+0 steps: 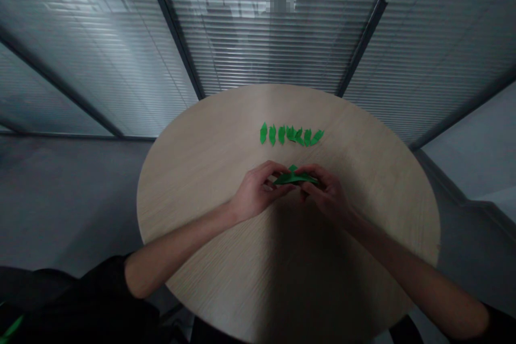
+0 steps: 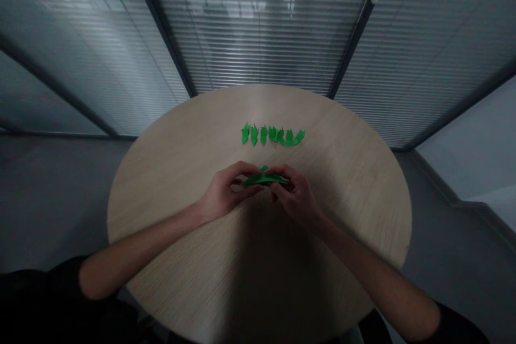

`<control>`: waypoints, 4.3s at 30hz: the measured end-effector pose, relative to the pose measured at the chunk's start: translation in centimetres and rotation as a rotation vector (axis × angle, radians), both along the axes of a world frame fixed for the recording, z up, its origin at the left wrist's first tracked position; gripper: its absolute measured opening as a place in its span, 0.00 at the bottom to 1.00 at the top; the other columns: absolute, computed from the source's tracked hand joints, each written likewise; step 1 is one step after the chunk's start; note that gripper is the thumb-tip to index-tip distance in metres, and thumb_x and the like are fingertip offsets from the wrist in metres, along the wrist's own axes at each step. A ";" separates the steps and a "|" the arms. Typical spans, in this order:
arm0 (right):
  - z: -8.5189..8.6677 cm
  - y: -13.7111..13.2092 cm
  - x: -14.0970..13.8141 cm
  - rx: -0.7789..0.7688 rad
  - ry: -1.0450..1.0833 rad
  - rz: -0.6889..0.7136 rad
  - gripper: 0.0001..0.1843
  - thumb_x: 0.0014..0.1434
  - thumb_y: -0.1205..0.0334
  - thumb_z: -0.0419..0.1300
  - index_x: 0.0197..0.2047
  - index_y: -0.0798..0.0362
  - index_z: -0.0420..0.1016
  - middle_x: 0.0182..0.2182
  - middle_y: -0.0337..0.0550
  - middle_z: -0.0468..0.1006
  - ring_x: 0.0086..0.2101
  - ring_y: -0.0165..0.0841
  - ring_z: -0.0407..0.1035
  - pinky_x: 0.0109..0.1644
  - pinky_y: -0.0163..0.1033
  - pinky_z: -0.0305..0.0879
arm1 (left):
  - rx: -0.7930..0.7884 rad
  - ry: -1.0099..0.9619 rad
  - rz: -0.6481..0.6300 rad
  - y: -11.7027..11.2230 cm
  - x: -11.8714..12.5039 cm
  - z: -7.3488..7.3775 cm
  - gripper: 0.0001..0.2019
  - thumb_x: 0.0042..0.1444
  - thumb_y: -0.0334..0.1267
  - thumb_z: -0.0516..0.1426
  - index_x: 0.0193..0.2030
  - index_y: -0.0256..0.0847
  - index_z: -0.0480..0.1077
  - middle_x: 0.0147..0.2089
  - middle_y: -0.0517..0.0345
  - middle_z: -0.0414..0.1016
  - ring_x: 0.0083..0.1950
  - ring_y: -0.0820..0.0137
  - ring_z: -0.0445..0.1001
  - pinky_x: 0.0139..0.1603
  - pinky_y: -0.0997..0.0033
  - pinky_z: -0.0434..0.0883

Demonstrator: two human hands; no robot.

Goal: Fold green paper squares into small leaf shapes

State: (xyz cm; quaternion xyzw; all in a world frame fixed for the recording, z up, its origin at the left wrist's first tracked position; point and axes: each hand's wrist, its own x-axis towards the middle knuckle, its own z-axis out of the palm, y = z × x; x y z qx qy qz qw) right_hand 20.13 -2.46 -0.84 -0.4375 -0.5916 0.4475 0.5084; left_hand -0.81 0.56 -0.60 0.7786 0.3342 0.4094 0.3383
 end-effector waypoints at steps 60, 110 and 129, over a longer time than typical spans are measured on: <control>-0.2 -0.4 0.2 0.331 -0.357 -0.093 0.10 0.65 0.63 0.64 0.49 0.44 0.77 0.44 0.42 0.81 0.40 0.36 0.78 0.43 0.41 0.79 | 0.103 -0.003 0.062 -0.2 -0.1 -0.2 0.08 0.62 0.29 0.61 0.47 0.40 0.76 0.41 0.56 0.80 0.38 0.71 0.79 0.37 0.72 0.77; -0.4 -0.6 0.8 0.412 -0.243 -0.104 0.12 0.70 0.60 0.59 0.55 0.47 0.76 0.45 0.46 0.79 0.41 0.37 0.79 0.43 0.44 0.80 | -0.137 -0.154 0.176 0.1 0.4 -0.2 0.09 0.63 0.40 0.64 0.45 0.38 0.77 0.40 0.54 0.82 0.31 0.74 0.78 0.32 0.77 0.76; -0.1 -0.4 0.6 0.709 -0.465 -0.145 0.09 0.69 0.67 0.65 0.50 0.46 0.79 0.52 0.50 0.74 0.49 0.39 0.76 0.49 0.45 0.78 | -0.095 -0.222 -0.050 -0.9 0.6 0.1 0.05 0.62 0.33 0.64 0.44 0.38 0.76 0.44 0.51 0.84 0.41 0.69 0.85 0.42 0.73 0.83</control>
